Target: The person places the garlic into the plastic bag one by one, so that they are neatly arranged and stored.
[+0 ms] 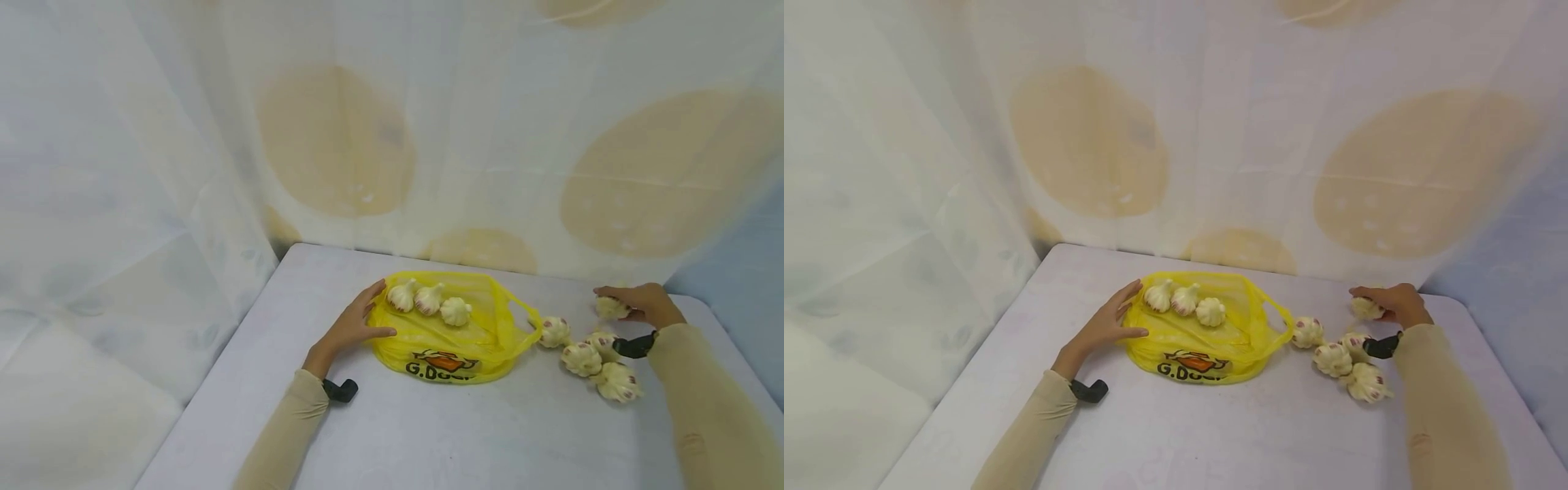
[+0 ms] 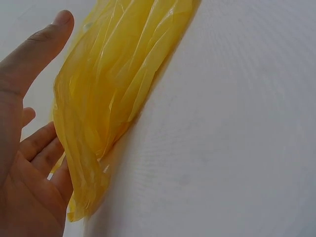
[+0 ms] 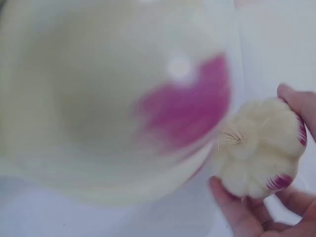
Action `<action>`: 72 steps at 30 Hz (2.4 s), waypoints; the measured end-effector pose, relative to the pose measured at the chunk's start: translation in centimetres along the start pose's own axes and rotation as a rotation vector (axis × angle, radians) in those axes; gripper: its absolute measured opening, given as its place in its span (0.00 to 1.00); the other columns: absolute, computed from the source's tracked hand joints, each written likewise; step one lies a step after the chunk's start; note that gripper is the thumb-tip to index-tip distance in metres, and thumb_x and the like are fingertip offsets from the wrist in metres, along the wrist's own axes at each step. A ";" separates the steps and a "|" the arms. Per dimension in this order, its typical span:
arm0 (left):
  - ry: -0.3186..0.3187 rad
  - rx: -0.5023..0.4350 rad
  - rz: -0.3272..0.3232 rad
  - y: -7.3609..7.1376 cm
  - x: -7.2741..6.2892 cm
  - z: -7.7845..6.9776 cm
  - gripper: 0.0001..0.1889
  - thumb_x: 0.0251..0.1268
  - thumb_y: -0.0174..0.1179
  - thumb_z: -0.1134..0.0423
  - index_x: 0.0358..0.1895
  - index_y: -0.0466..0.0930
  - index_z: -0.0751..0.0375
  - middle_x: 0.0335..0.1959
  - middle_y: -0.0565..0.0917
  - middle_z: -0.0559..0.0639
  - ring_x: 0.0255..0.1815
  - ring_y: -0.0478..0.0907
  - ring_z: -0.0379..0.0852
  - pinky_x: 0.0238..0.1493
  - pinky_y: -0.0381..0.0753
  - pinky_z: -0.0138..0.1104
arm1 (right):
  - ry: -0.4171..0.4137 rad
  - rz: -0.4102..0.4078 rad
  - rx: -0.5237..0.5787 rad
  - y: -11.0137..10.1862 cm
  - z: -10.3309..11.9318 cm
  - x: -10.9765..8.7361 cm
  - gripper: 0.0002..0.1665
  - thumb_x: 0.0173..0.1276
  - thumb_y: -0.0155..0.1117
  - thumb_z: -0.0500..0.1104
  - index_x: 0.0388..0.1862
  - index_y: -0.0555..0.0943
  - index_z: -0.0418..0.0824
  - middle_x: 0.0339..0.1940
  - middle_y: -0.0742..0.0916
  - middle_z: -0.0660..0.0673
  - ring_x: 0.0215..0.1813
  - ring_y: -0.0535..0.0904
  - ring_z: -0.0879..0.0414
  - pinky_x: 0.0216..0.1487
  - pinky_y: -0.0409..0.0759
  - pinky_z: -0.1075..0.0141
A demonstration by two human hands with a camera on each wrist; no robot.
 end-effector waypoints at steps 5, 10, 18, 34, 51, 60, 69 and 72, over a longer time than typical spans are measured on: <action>-0.001 -0.005 -0.007 -0.1 -0.1 0.0 0.56 0.49 0.75 0.45 0.79 0.48 0.47 0.76 0.56 0.43 0.75 0.53 0.39 0.73 0.60 0.41 | 0.063 -0.027 -0.233 -0.5 -0.6 0.9 0.39 0.53 0.69 0.72 0.21 0.67 0.39 0.24 0.76 0.41 0.31 0.76 0.50 0.33 0.81 0.57; -0.005 0.002 -0.006 -0.2 -0.1 0.1 0.56 0.49 0.74 0.44 0.79 0.48 0.48 0.76 0.56 0.42 0.76 0.53 0.40 0.72 0.60 0.40 | -0.075 -0.048 -0.359 -0.1 0.7 0.2 0.37 0.53 0.69 0.71 0.18 0.62 0.44 0.17 0.65 0.51 0.25 0.64 0.54 0.23 0.63 0.63; 0.008 -0.007 -0.007 -0.6 0.0 0.1 0.57 0.49 0.73 0.41 0.79 0.48 0.50 0.77 0.55 0.43 0.76 0.52 0.41 0.73 0.60 0.42 | -0.187 -0.153 -0.400 -0.4 2.4 -1.0 0.41 0.57 0.69 0.68 0.38 0.75 0.29 0.29 0.79 0.39 0.32 0.70 0.46 0.25 0.67 0.62; 0.015 -0.002 -0.009 -0.5 0.1 -0.3 0.56 0.50 0.73 0.42 0.79 0.48 0.51 0.76 0.56 0.44 0.76 0.53 0.41 0.73 0.60 0.41 | -0.217 -0.211 -0.416 -0.9 0.2 -2.7 0.52 0.59 0.70 0.62 0.61 0.66 0.20 0.56 0.71 0.15 0.54 0.67 0.22 0.46 0.72 0.33; 0.006 0.003 0.001 -0.2 0.1 0.0 0.56 0.50 0.74 0.45 0.79 0.48 0.52 0.77 0.56 0.45 0.76 0.52 0.41 0.72 0.60 0.40 | -0.287 -0.287 -0.375 -0.7 2.0 -3.6 0.43 0.62 0.69 0.58 0.56 0.70 0.22 0.52 0.76 0.19 0.50 0.72 0.25 0.39 0.76 0.39; 0.000 0.003 0.001 -0.3 0.1 0.1 0.56 0.50 0.74 0.44 0.79 0.47 0.51 0.77 0.55 0.45 0.76 0.53 0.43 0.73 0.60 0.41 | -0.297 -0.298 -0.276 -0.3 5.4 -4.5 0.48 0.60 0.70 0.59 0.62 0.67 0.23 0.56 0.74 0.21 0.57 0.69 0.27 0.44 0.77 0.37; -0.002 0.002 0.000 -0.4 0.1 0.1 0.56 0.50 0.74 0.43 0.79 0.48 0.50 0.77 0.56 0.45 0.76 0.53 0.41 0.73 0.60 0.41 | -0.370 -0.347 -0.262 0.0 9.8 -5.9 0.46 0.58 0.73 0.58 0.62 0.71 0.26 0.54 0.77 0.25 0.57 0.71 0.30 0.49 0.74 0.36; -0.002 0.006 -0.001 -0.5 0.1 0.1 0.56 0.50 0.74 0.43 0.79 0.47 0.51 0.77 0.55 0.45 0.76 0.52 0.40 0.73 0.59 0.40 | -0.399 -0.369 -0.248 0.2 11.3 -6.4 0.45 0.57 0.74 0.57 0.62 0.71 0.27 0.54 0.78 0.28 0.56 0.72 0.32 0.46 0.79 0.41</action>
Point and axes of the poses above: each hand's wrist, its own x-axis towards the middle knuckle, its own y-axis out of the palm, z = x × y, the point moved 9 cm from there along x, towards the middle knuckle
